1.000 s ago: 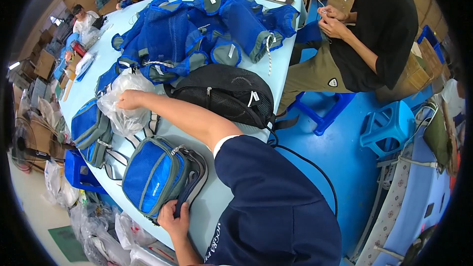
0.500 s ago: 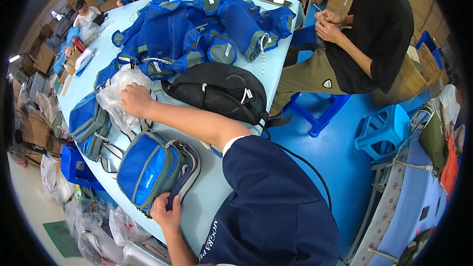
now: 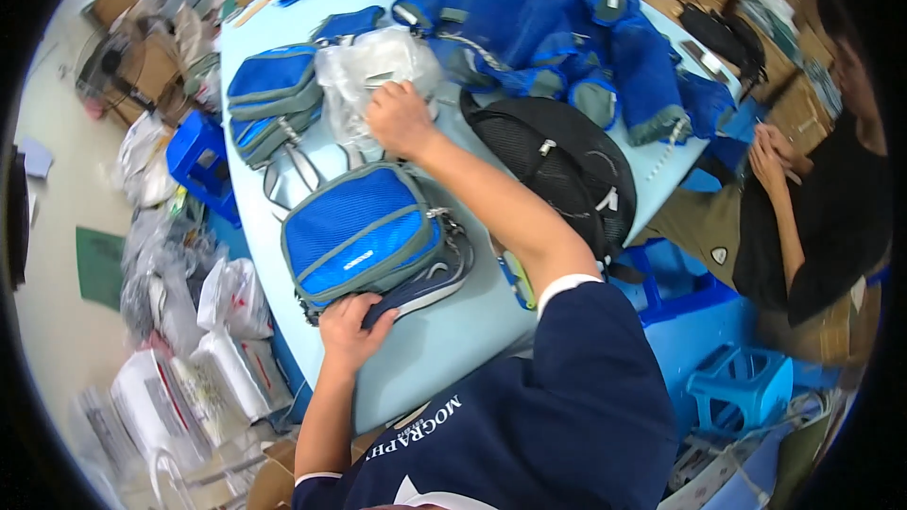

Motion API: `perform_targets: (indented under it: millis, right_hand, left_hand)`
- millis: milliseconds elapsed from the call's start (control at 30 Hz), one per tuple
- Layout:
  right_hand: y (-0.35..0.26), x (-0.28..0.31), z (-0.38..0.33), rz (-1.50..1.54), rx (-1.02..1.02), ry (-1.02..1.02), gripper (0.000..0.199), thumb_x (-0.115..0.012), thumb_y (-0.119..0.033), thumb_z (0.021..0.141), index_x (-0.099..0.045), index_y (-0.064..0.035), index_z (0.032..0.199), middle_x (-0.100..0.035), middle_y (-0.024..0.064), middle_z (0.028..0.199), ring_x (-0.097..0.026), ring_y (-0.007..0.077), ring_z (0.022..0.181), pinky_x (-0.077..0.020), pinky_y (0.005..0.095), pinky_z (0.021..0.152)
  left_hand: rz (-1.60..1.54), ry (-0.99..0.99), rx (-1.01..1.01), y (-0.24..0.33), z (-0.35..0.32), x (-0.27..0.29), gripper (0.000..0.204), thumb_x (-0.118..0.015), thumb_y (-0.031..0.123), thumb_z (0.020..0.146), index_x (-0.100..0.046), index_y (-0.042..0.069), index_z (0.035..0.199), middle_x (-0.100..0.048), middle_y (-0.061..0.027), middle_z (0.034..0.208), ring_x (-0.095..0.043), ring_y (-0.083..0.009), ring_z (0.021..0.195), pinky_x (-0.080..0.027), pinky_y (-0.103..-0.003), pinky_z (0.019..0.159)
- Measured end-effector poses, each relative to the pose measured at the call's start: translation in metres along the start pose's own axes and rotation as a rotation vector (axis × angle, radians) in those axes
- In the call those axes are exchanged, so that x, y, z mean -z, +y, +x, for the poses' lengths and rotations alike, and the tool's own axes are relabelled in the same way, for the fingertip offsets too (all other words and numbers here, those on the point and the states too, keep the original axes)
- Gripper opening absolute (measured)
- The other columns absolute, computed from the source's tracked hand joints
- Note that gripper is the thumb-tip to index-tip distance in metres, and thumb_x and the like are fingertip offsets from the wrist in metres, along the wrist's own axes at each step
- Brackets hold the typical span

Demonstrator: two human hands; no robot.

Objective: Assembling and inspecting small pouches and attaching straps in a manufacturing workshop.

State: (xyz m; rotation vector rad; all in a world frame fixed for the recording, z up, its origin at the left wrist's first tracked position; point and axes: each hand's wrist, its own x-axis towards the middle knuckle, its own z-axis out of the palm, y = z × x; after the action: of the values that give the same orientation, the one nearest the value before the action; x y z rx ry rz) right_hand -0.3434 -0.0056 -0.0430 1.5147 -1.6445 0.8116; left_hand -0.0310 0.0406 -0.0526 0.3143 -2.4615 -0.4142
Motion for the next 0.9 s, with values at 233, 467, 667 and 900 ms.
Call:
perform_targets:
  millis: [233,467,667,900]
  right_hand:
    - [0.005,0.017,-0.003,0.17,0.073,-0.476,0.017,-0.058,-0.022,0.08,-0.058,-0.0053,0.079,-0.059,0.0109,0.078,-0.058,0.0298,0.08,-0.043,0.0407,0.077]
    - [0.128,-0.084,0.023,0.823,-1.159,-0.799,0.019,-0.052,-0.012,0.08,-0.061,0.0004,0.09,-0.066,0.0132,0.079,-0.065,0.0245,0.067,-0.0496,0.0409,0.06]
    - [0.028,-0.128,0.06,-0.114,-0.597,-0.732,0.022,-0.058,-0.014,0.076,-0.07,-0.0116,0.094,-0.068,0.0073,0.098,-0.064,0.0208,0.092,-0.0517,0.0386,0.07]
    - [0.05,-0.145,0.043,-0.231,-0.503,-0.876,0.024,-0.058,-0.011,0.077,-0.071,-0.0174,0.096,-0.068,-0.0014,0.097,-0.065,0.0186,0.089,-0.0517,0.0387,0.061]
  left_hand:
    - [0.007,-0.003,0.007,-0.003,-0.009,0.012,0.026,-0.077,0.024,0.064,-0.06,0.009,0.077,-0.058,-0.0037,0.064,-0.058,-0.0219,0.058,-0.045,-0.032,0.054]
    - [-0.053,-0.077,-0.1,0.008,0.007,0.002,0.027,-0.077,0.024,0.064,-0.06,0.009,0.078,-0.059,-0.0053,0.065,-0.058,-0.0234,0.059,-0.045,-0.033,0.055]
    - [0.0,-0.097,0.039,-0.007,-0.016,0.004,0.028,-0.076,0.023,0.065,-0.06,0.007,0.081,-0.059,-0.0094,0.069,-0.057,-0.0294,0.061,-0.045,-0.036,0.057]
    - [0.003,-0.1,0.014,-0.006,-0.012,-0.003,0.029,-0.074,0.026,0.068,-0.059,0.006,0.082,-0.06,-0.0102,0.071,-0.057,-0.0312,0.063,-0.045,-0.037,0.058]
